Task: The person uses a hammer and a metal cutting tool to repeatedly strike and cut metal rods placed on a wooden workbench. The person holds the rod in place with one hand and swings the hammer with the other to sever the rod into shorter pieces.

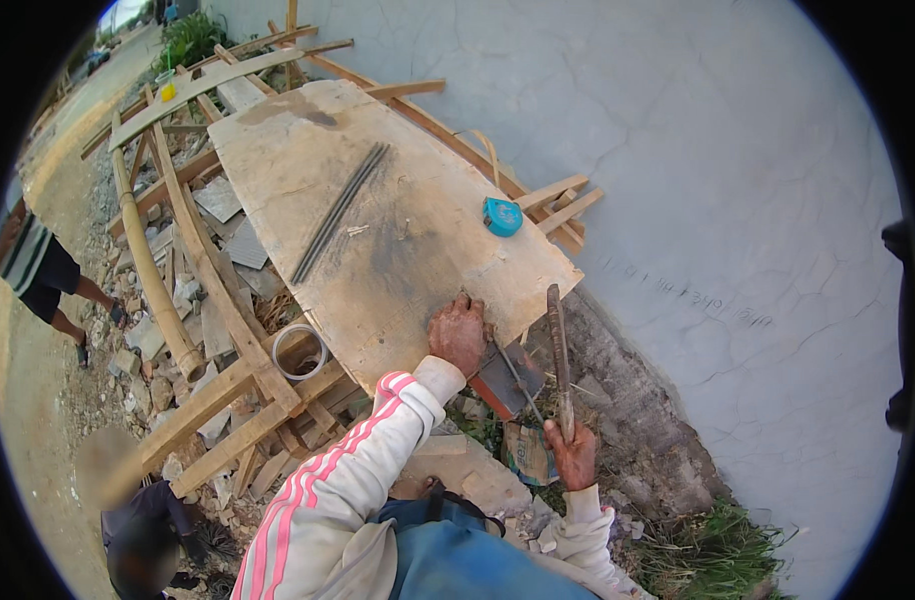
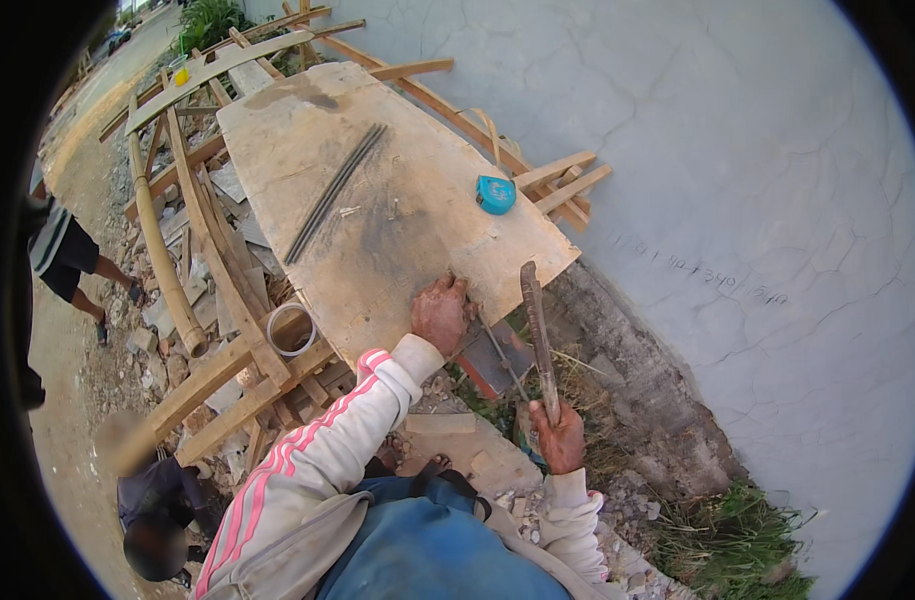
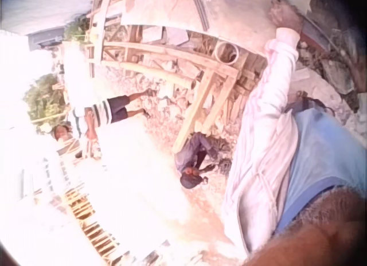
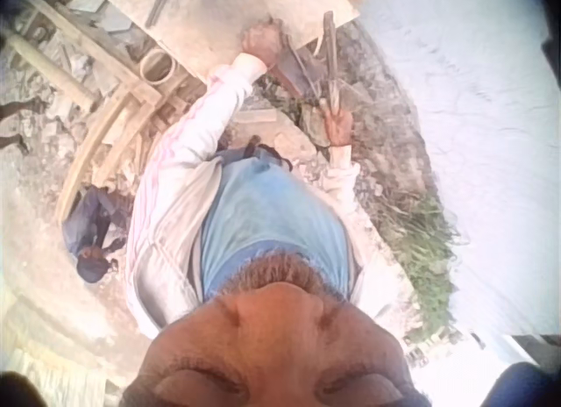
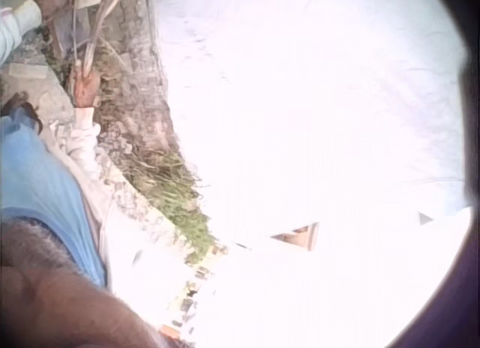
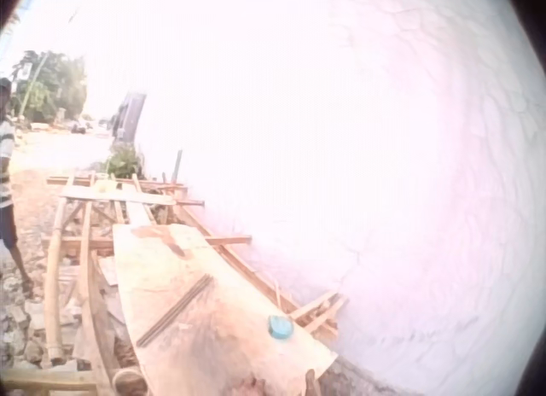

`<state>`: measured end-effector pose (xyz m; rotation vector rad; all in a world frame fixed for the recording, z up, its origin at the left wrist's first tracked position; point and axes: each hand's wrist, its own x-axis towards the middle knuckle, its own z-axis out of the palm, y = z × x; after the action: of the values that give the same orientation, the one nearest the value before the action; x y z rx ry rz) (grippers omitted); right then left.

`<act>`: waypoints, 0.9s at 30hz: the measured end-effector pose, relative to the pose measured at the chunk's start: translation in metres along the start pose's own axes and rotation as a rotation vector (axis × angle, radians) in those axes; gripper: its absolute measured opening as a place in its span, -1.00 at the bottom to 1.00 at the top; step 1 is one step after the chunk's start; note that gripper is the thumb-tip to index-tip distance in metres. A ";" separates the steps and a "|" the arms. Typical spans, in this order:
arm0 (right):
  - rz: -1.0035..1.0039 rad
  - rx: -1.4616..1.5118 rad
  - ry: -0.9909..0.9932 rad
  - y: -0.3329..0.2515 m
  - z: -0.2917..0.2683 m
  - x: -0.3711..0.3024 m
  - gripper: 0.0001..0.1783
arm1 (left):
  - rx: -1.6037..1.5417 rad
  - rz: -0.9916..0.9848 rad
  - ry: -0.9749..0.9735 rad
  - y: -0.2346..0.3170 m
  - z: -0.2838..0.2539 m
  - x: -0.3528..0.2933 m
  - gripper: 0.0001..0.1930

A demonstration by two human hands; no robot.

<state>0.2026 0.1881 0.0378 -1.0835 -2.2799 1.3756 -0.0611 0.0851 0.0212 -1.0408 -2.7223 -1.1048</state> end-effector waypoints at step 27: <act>-0.313 -0.587 -0.496 0.069 -0.160 0.075 -0.32 | -0.066 0.008 0.034 -0.014 0.004 -0.002 -0.57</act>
<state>0.2730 0.3634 0.0509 -0.4901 -3.1738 0.9406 -0.0669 0.0792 0.0097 -1.0296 -2.6710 -1.2072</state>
